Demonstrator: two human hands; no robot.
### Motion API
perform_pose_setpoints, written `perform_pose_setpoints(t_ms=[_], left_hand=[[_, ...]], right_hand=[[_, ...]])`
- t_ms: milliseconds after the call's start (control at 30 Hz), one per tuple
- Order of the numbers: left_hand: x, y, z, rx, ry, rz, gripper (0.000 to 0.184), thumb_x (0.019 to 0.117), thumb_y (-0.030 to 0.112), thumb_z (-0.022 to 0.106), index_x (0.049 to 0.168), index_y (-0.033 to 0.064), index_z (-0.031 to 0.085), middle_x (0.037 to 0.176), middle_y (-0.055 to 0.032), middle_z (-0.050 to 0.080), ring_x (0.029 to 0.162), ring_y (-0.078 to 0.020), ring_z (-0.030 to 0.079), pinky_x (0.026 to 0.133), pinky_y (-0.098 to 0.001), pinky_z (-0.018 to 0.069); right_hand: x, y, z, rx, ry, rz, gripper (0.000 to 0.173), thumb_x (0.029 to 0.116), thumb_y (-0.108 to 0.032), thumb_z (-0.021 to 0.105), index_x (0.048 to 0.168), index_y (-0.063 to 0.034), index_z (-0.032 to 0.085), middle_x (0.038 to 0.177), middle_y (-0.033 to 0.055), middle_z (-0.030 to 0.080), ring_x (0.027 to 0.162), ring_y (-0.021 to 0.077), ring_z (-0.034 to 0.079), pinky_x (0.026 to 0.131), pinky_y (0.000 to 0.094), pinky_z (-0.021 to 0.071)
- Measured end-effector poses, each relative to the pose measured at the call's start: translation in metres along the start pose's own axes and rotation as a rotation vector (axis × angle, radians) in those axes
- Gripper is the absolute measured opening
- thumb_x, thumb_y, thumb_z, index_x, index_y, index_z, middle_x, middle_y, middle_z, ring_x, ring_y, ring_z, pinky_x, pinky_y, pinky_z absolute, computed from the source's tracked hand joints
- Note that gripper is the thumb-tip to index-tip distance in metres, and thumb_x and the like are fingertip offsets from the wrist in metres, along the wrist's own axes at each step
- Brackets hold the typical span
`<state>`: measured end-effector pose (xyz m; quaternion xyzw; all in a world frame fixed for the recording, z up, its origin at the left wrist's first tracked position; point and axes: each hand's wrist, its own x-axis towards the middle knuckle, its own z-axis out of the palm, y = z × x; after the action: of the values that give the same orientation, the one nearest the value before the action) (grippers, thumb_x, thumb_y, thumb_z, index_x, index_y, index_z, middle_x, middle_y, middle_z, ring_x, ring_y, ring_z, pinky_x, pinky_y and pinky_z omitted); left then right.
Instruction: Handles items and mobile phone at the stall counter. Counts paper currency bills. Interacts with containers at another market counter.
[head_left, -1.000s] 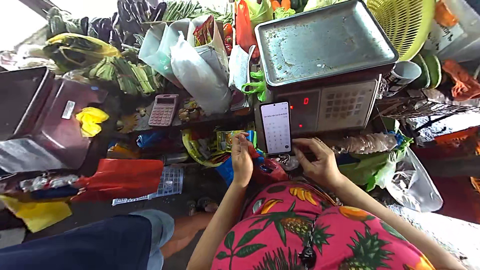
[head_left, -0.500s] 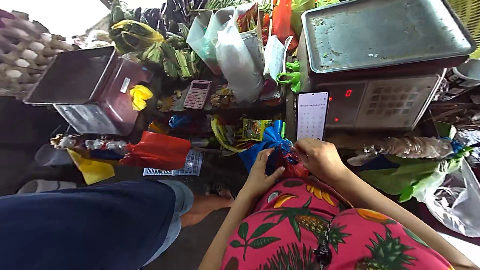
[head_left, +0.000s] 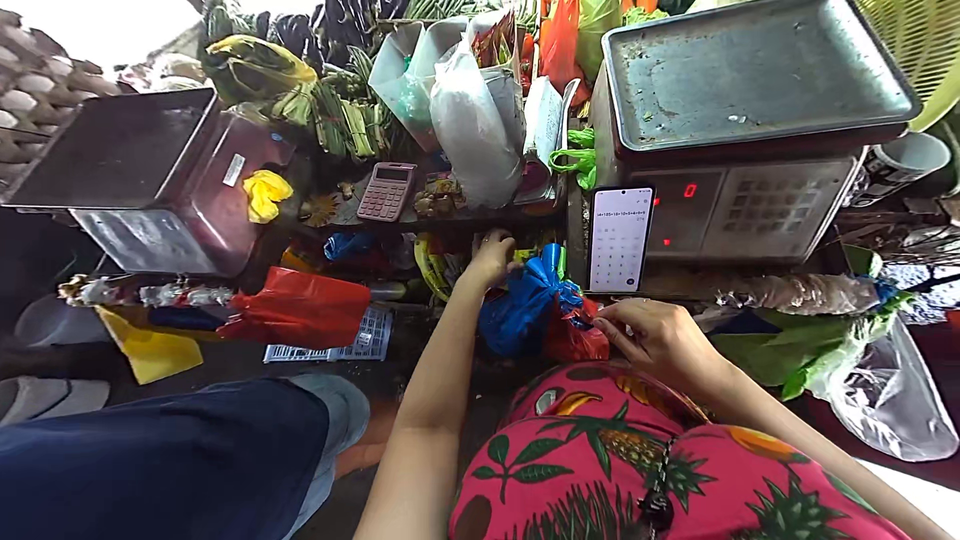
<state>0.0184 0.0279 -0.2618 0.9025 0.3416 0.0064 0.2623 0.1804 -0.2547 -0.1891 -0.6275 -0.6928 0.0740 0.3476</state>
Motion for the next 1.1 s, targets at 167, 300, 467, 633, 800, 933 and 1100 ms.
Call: perform_pose_setpoints(t_ms=[167, 300, 467, 633, 800, 933, 1100], left_hand=[[-0.078, 0.07, -0.073, 0.205, 0.222, 0.252, 0.012, 0.0998, 0.013, 0.063, 0.104, 0.0048, 0.072, 0.095, -0.0143, 0.071, 0.101, -0.0346, 0.068, 0.112, -0.0671, 0.0357], [-0.18, 0.138, -0.106, 0.274, 0.38, 0.559, 0.025, 0.1054, 0.026, 0.051, 0.1, 0.0185, 0.074, 0.083, -0.0042, 0.066, 0.085, -0.0216, 0.068, 0.101, -0.0547, 0.0467], [-0.228, 0.137, -0.104, 0.078, 0.511, 0.542, 0.038, 0.1059, 0.047, 0.051, 0.101, 0.0141, 0.068, 0.081, -0.0001, 0.066, 0.081, -0.01, 0.064, 0.094, -0.0346, 0.0476], [-0.205, 0.119, -0.071, -0.477, 0.337, 0.546, 0.025, 0.1087, 0.024, 0.051, 0.1, 0.0027, 0.062, 0.077, 0.002, 0.058, 0.069, 0.0041, 0.052, 0.064, -0.0119, 0.0448], [-0.199, 0.123, -0.062, -0.857, 0.152, 0.483, 0.019, 0.1092, 0.018, 0.047, 0.101, 0.0097, 0.062, 0.081, 0.0121, 0.059, 0.075, 0.0083, 0.056, 0.069, -0.0109, 0.0484], [-0.195, 0.124, -0.054, -1.105, 0.083, 0.448, 0.021, 0.1089, 0.015, 0.046, 0.108, 0.0115, 0.066, 0.09, 0.01, 0.069, 0.083, 0.0027, 0.066, 0.077, -0.018, 0.0566], [-0.193, 0.096, -0.061, -1.015, 0.247, 0.293, 0.022, 0.1083, 0.017, 0.047, 0.11, 0.0147, 0.068, 0.091, 0.0072, 0.071, 0.082, -0.0008, 0.068, 0.076, -0.0197, 0.0591]], right_hand=[[0.031, -0.022, -0.019, -0.008, 0.166, -0.104, 0.028, 0.1013, -0.03, 0.061, 0.118, -0.0107, 0.073, 0.103, 0.0057, 0.074, 0.094, 0.0179, 0.07, 0.081, 0.0361, 0.0578], [0.061, -0.047, -0.024, 0.004, 0.002, -0.353, 0.052, 0.0972, -0.049, 0.06, 0.139, -0.0167, 0.065, 0.159, 0.0048, 0.047, 0.153, 0.0266, 0.031, 0.122, 0.0558, 0.0197], [0.062, -0.069, -0.042, 0.367, -0.246, -0.508, 0.026, 0.1055, -0.024, 0.056, 0.089, -0.0065, 0.066, 0.07, 0.0013, 0.062, 0.071, 0.011, 0.062, 0.082, 0.0331, 0.05], [0.057, -0.057, -0.052, 0.444, -0.254, -0.298, 0.022, 0.105, -0.016, 0.055, 0.099, -0.0027, 0.073, 0.076, -0.0014, 0.066, 0.067, -0.0031, 0.058, 0.061, 0.0139, 0.048], [0.056, -0.052, -0.055, 0.542, -0.278, -0.279, 0.023, 0.106, -0.016, 0.056, 0.101, -0.0009, 0.073, 0.076, -0.0041, 0.066, 0.067, -0.0077, 0.055, 0.061, 0.0092, 0.0458], [0.048, -0.052, -0.053, 0.597, -0.198, -0.234, 0.022, 0.1052, -0.013, 0.057, 0.1, 0.0002, 0.073, 0.076, -0.0041, 0.067, 0.066, -0.007, 0.057, 0.06, 0.01, 0.0478], [0.038, -0.036, -0.093, 0.542, -0.031, -0.132, 0.018, 0.1037, -0.012, 0.056, 0.101, -0.0053, 0.072, 0.077, -0.0081, 0.067, 0.063, -0.0051, 0.059, 0.056, 0.0112, 0.0521]])
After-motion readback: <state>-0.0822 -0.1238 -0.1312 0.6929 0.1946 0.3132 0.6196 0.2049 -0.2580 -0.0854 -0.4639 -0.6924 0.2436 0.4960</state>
